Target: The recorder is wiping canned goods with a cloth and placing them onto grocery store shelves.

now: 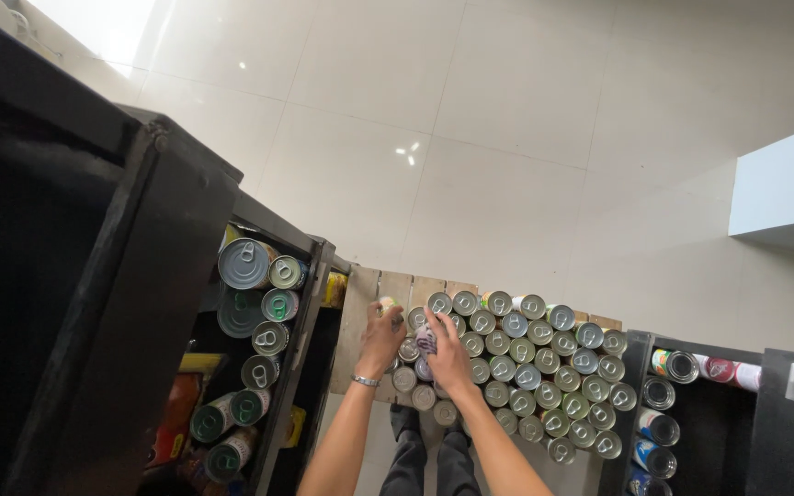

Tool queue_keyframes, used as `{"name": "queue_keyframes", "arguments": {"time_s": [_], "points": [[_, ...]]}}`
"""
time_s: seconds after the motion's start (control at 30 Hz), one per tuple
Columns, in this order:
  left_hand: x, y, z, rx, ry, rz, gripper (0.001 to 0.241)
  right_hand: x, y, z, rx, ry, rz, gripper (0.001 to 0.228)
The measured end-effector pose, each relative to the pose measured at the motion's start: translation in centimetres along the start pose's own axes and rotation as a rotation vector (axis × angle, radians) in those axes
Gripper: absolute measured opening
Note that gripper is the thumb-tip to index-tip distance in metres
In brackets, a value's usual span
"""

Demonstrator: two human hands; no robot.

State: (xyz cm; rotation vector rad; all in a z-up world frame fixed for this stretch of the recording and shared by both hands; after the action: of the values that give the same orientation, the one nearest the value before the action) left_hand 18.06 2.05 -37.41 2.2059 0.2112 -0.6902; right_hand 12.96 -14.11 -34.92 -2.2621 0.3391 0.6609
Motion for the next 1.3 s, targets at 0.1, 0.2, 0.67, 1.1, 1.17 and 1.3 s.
{"name": "queue_keyframes", "arguments": {"time_s": [0.1,0.2,0.67,1.1,1.17,1.3], "points": [[-1.3,2.7,-1.2,-0.012,0.021,0.034,0.036,0.1,-1.3,-0.7,-0.075,-0.031,-0.023,0.093],[-3.6,6.8,-3.0,-0.005,0.013,0.038,0.036,1.3,-0.5,0.7,-0.057,-0.094,-0.109,0.103],[-4.0,-13.3,4.6,0.451,-0.361,0.035,0.096,-0.2,3.6,2.1,0.271,0.277,-0.196,0.079],[-5.1,-9.8,2.7,0.190,-0.105,0.157,0.068,-4.1,6.9,2.4,0.289,0.190,-0.043,0.078],[-6.3,-8.0,1.1,0.081,-0.016,0.100,0.067,-4.1,8.2,2.9,0.313,0.191,-0.012,0.078],[-9.7,-3.6,-1.3,-0.124,0.180,0.318,0.066,-5.1,9.3,2.6,0.253,0.221,-0.021,0.085]]}}
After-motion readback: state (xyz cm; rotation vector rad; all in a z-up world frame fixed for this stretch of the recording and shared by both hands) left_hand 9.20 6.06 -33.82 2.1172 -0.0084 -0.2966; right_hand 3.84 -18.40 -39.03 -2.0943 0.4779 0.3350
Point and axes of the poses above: each hand's wrist, its own x-axis towards the middle knuckle, its own z-axis out of the palm, y = z × x, the point moved 3 cm from there along x, towards the middle knuckle, and after that the axes turned 12 degrees about -x, right-handed, at the moved point
